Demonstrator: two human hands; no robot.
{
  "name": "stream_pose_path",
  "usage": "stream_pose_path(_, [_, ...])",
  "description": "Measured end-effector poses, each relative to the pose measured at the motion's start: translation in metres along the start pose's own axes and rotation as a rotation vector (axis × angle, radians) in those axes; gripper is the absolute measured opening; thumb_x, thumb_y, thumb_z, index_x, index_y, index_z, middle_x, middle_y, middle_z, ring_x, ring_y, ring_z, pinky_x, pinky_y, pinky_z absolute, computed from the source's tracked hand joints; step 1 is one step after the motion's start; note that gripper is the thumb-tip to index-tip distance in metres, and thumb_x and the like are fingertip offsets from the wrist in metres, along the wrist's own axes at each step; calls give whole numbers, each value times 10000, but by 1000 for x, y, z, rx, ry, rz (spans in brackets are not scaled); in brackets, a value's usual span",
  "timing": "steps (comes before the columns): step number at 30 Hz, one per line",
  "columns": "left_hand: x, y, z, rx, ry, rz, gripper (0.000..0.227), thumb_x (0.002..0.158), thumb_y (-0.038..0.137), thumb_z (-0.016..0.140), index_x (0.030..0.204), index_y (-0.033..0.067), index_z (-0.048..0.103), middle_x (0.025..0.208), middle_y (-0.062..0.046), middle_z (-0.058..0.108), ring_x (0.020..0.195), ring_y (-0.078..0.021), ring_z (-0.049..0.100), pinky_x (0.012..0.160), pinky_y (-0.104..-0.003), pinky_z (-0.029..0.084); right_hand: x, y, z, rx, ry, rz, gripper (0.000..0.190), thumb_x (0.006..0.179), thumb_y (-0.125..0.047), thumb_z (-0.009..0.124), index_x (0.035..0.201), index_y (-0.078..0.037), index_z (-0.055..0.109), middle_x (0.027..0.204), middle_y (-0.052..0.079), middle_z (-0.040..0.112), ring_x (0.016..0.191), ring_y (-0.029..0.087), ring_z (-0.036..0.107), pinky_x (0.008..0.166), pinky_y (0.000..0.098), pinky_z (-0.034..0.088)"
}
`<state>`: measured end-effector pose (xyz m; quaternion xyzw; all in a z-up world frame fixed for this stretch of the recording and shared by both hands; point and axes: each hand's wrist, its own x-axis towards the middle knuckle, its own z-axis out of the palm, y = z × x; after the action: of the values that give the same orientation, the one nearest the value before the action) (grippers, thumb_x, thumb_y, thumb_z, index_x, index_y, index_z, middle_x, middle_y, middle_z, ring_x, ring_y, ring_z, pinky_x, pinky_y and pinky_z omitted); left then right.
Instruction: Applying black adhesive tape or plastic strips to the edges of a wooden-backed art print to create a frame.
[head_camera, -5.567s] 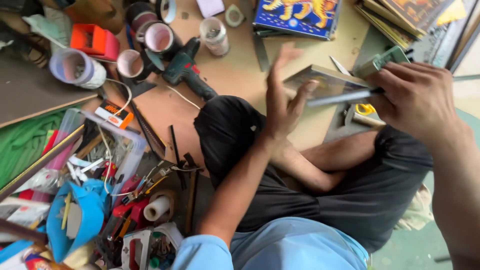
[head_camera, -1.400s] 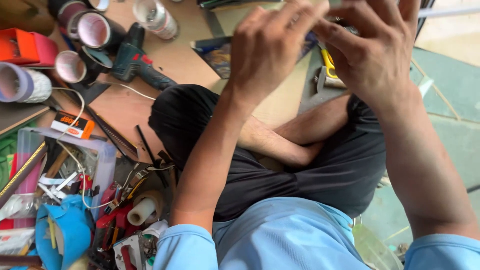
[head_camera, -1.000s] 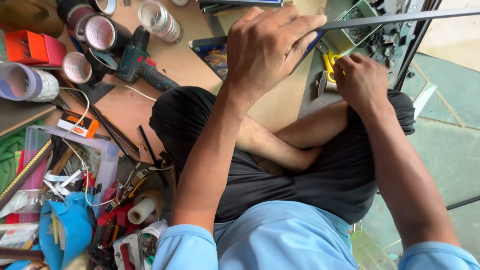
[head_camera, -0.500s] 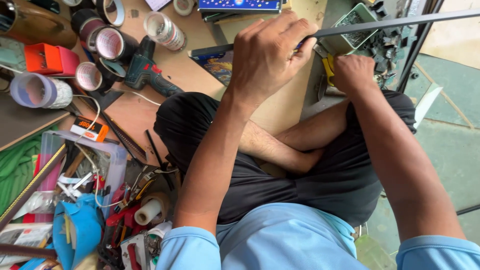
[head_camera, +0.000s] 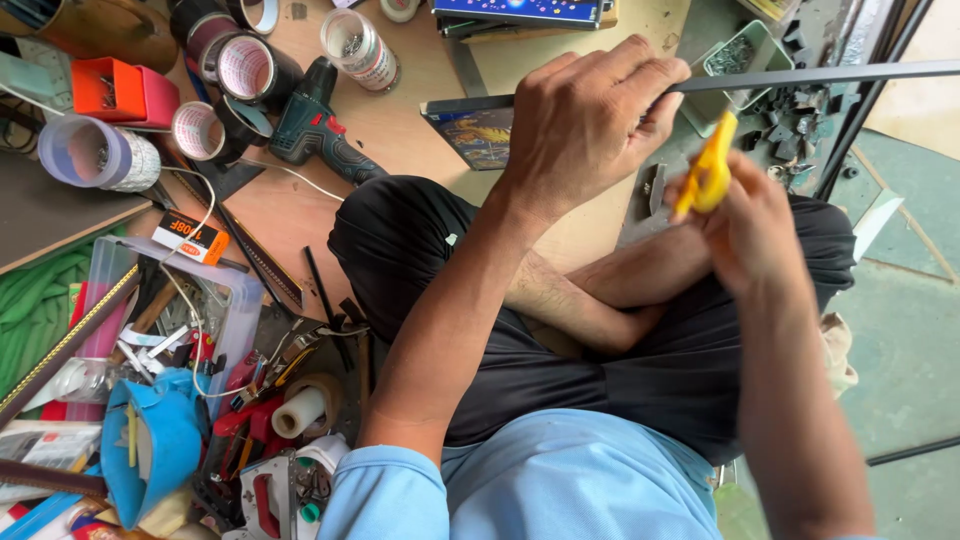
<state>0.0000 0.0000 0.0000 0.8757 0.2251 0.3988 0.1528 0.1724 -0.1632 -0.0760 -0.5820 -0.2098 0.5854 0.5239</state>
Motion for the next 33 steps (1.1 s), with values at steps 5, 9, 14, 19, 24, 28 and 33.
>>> stream_pose_path(5, [-3,-1,1,10,31,26,192,965,209,771,1132,146,700,1007,53,690,798,-134,713,711,-295,546,-51,59,20,345,52,-210,179,1081,-162,642,1208,-48,586,1055,74,657,895,201,670,793,322,563])
stream_pose_path(9, [-4,-4,5,52,73,78,168,1005,228,752,1134,137,694,1027,46,686,817,-131,716,719,-299,543,-68,69,35,74,-133,-233,318,1013,-223,712,1211,-19,570,1005,96,670,927,188,667,876,312,546])
stream_pose_path(14, [-2,-1,5,37,75,92,155,1021,233,732,1130,125,711,1019,45,688,799,-129,708,714,-304,549,-67,44,44,-160,-236,-433,671,923,-486,683,1398,-30,555,1146,42,604,1126,139,577,1031,270,426])
stream_pose_path(19, [-4,0,3,-2,74,64,120,1030,212,717,1104,117,722,983,38,693,758,-130,700,685,-296,552,-56,31,40,-166,-192,-413,705,905,-495,730,1383,-25,510,1122,45,598,1090,148,571,1032,286,434])
stream_pose_path(24, [-5,2,4,-5,57,66,131,1012,228,729,1084,119,731,956,25,703,718,-135,696,659,-296,546,-42,-2,26,-303,-224,-378,662,897,-441,706,1382,-20,543,1119,34,570,1062,135,548,971,272,438])
stream_pose_path(28, [-8,0,4,-27,49,54,139,1013,249,735,1081,127,731,967,36,709,719,-120,712,673,-289,558,-32,-26,20,-469,-253,-448,639,858,-389,694,1362,-19,560,1127,30,579,1045,129,576,957,272,473])
stream_pose_path(33, [-8,1,4,-52,35,35,133,1011,245,742,1078,131,746,973,46,715,720,-112,714,681,-284,568,-31,-34,16,-692,-230,-484,522,819,-271,736,1268,-20,640,1010,28,630,911,122,586,835,273,461])
